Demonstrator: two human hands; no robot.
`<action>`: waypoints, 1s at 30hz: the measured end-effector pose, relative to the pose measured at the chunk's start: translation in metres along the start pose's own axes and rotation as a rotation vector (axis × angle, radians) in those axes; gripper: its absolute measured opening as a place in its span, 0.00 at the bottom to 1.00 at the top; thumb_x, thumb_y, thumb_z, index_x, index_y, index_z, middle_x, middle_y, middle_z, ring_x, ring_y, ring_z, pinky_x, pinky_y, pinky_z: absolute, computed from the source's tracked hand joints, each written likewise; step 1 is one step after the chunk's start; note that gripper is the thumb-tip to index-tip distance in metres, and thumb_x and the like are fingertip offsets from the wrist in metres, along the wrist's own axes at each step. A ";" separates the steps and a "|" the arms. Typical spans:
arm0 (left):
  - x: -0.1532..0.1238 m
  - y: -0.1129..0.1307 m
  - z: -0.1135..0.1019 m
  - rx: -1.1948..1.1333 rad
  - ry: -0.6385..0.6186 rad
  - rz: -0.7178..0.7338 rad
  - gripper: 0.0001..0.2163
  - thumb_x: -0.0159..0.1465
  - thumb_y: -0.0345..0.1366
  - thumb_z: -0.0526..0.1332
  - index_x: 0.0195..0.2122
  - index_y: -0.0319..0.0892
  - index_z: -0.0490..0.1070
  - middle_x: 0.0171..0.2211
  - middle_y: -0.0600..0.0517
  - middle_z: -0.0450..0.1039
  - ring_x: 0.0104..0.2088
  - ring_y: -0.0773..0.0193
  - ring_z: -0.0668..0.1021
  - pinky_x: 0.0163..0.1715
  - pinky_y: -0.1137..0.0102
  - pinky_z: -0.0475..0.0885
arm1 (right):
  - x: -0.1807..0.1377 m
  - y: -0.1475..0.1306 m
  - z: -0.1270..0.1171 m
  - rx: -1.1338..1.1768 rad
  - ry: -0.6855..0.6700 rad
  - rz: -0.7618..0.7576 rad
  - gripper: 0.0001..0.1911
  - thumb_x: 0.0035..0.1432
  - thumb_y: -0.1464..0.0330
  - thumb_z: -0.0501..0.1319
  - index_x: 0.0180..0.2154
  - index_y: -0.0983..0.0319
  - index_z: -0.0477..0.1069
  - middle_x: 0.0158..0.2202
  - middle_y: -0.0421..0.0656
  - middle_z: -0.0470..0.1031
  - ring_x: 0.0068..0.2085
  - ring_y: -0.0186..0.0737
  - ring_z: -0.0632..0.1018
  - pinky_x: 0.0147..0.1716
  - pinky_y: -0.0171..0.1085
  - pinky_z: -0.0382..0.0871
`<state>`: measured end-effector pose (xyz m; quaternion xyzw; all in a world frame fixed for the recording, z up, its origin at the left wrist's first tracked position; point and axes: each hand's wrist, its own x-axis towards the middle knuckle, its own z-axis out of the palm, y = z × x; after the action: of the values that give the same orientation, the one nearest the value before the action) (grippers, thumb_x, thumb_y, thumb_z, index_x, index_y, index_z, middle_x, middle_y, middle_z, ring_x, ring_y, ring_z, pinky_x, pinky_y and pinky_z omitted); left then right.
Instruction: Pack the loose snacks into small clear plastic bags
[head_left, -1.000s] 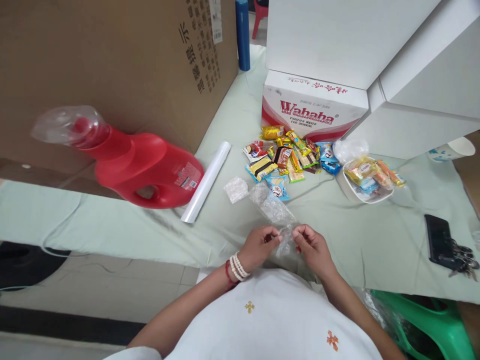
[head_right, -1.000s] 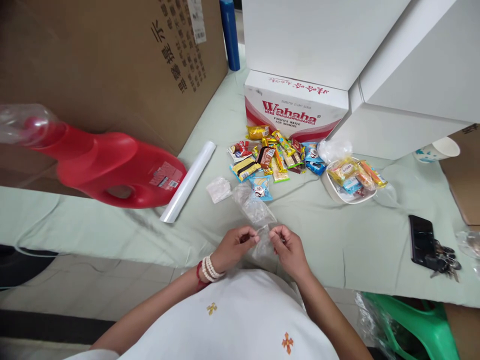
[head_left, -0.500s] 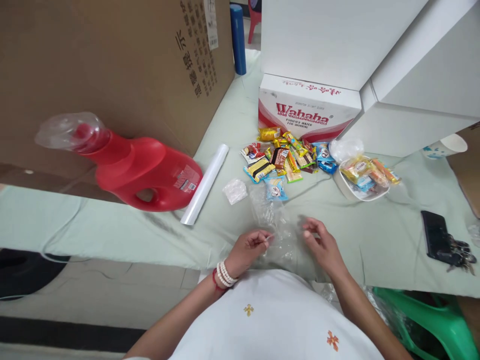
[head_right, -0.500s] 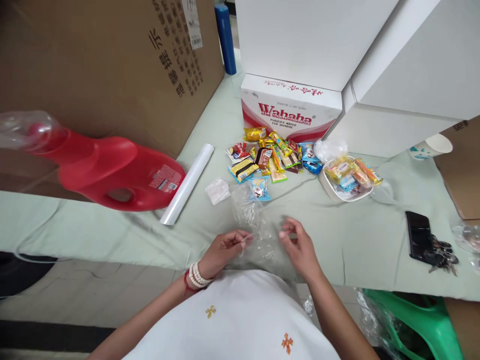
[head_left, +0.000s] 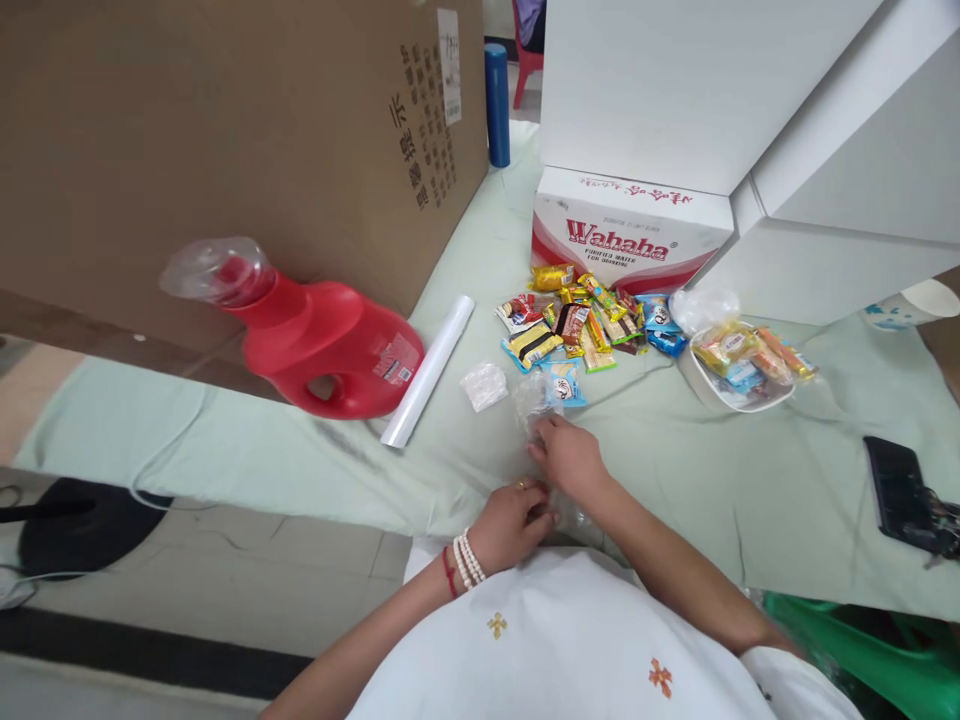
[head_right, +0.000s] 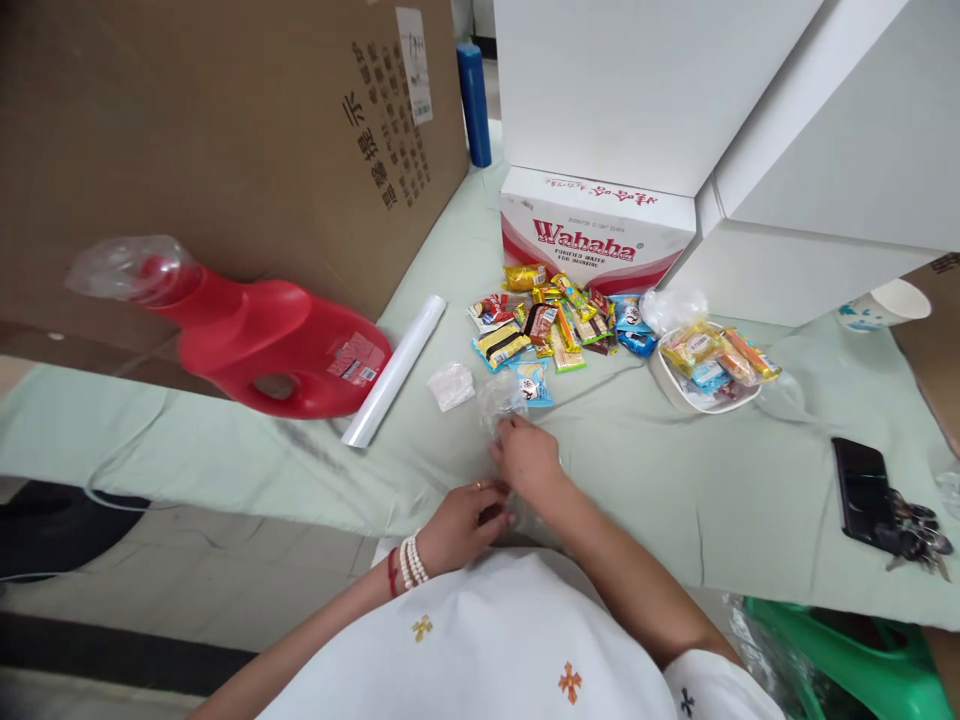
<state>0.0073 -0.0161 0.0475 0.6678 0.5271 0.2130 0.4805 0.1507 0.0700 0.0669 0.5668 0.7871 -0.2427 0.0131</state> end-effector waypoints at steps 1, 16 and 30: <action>-0.001 -0.001 -0.002 0.000 0.022 -0.038 0.10 0.63 0.40 0.62 0.26 0.43 0.75 0.29 0.48 0.78 0.29 0.60 0.76 0.32 0.67 0.68 | 0.007 0.002 0.006 -0.002 -0.012 0.002 0.08 0.68 0.65 0.59 0.44 0.59 0.76 0.46 0.49 0.78 0.39 0.43 0.78 0.35 0.36 0.63; 0.055 -0.004 -0.017 -0.993 0.386 -0.302 0.20 0.53 0.50 0.73 0.31 0.40 0.70 0.24 0.57 0.72 0.20 0.75 0.67 0.19 0.76 0.56 | -0.021 0.034 0.011 1.229 0.174 0.138 0.15 0.53 0.55 0.70 0.33 0.60 0.76 0.26 0.37 0.70 0.27 0.34 0.68 0.30 0.34 0.63; 0.051 -0.025 -0.050 -0.971 0.498 -0.426 0.17 0.56 0.43 0.71 0.36 0.44 0.63 0.36 0.52 0.75 0.29 0.66 0.80 0.19 0.77 0.67 | -0.028 0.138 0.001 1.512 0.457 0.523 0.26 0.44 0.52 0.75 0.36 0.58 0.66 0.30 0.38 0.74 0.27 0.34 0.74 0.21 0.32 0.70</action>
<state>-0.0270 0.0503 0.0367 0.1804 0.5888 0.4794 0.6252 0.2848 0.0782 0.0238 0.6227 0.2380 -0.5740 -0.4754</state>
